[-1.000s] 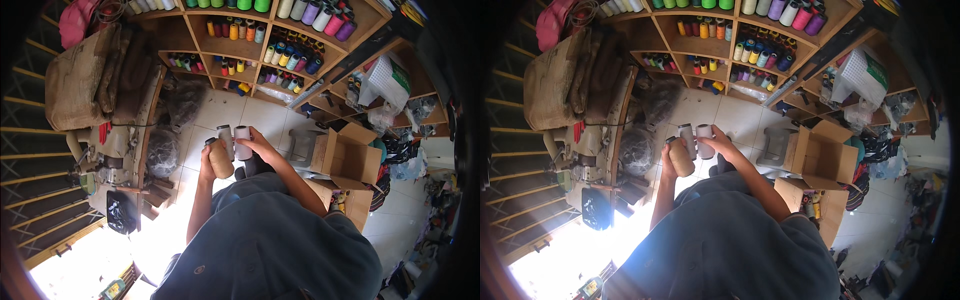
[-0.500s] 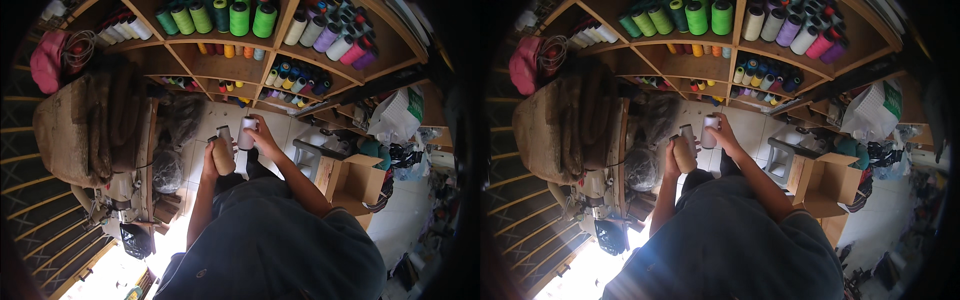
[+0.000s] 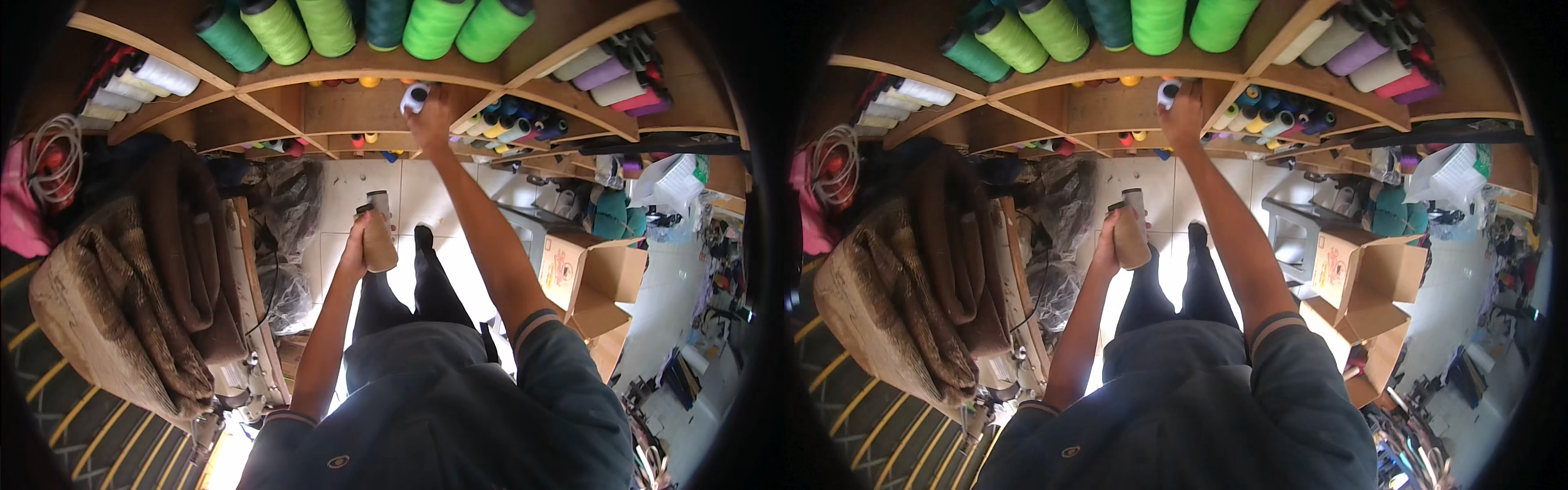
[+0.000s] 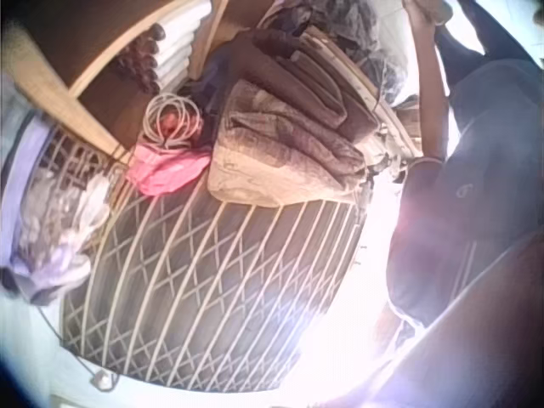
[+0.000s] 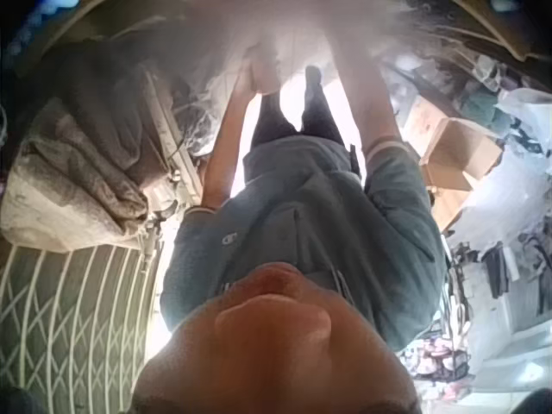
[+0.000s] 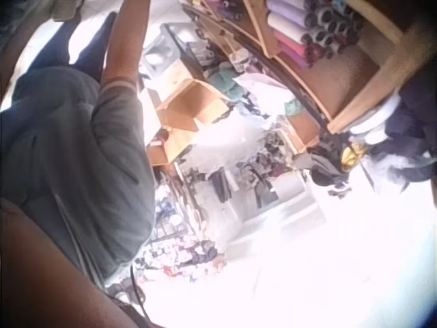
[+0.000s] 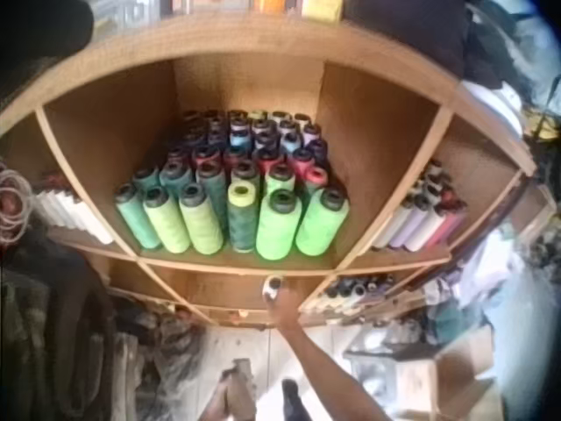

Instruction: The person repeatedly picks up thread spools from a cardboard box and places them onto a wooden shelf. The person handles the spools by hand, sorting them into the available slots on the shelf.

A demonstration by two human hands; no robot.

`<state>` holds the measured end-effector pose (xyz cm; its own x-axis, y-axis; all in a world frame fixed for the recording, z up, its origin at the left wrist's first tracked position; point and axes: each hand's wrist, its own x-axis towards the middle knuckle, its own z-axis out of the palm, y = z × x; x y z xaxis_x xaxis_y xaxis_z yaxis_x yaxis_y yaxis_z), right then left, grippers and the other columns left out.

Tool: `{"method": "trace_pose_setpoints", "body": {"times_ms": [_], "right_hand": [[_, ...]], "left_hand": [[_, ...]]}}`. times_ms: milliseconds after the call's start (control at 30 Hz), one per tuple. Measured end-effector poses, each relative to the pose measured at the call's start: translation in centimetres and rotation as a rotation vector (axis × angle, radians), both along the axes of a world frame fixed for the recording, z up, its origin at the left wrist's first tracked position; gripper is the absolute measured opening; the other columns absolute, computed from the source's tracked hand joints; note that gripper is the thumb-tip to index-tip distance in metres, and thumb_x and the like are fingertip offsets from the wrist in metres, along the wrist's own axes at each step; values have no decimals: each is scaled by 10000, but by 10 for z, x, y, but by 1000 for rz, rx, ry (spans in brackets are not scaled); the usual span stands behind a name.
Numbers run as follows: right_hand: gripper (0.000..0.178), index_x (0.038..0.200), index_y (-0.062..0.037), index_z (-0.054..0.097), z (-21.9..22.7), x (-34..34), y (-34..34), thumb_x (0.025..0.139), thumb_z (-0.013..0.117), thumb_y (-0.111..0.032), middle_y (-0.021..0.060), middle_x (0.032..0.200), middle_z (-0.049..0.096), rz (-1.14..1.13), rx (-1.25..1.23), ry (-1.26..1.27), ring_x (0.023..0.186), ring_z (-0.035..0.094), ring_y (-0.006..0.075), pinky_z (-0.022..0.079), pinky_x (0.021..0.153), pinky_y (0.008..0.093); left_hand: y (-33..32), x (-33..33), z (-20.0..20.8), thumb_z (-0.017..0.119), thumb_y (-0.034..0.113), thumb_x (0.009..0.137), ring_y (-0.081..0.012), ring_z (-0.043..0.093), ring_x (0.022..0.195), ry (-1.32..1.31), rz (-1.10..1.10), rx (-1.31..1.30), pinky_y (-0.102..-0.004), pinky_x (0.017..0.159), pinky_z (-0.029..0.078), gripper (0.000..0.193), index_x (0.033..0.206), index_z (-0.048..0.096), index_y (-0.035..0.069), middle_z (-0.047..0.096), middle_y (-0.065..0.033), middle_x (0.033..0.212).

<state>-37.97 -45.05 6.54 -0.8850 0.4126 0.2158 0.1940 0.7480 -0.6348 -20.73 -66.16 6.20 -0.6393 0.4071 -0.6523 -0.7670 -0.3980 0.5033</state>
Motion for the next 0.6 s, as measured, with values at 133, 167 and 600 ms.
{"method": "trace_pose_setpoints", "body": {"times_ms": [133,167,600], "right_hand": [[479,1077,24,516,-19,-28,15,703,733,-182,260,1056,596,-163,55,-89,955,596,432,492,828,483],[469,1059,21,530,-26,-33,19,705,733,-211,256,1027,621,-182,90,-68,939,612,430,498,815,484],[493,1217,1,427,-49,-42,23,779,623,-113,218,1211,477,-146,463,-105,1170,456,398,515,811,480]], "left_hand": [[-18,-9,-12,560,521,857,-244,635,803,-65,-105,101,-364,718,534,481,1022,539,70,617,-149,960],[-24,-8,-17,559,517,859,-242,635,802,-84,-105,102,-361,720,534,475,1020,540,70,617,-147,957],[-47,-5,-49,549,504,871,-221,627,813,-105,-136,119,-334,734,525,473,1032,541,59,616,-128,961]]}}
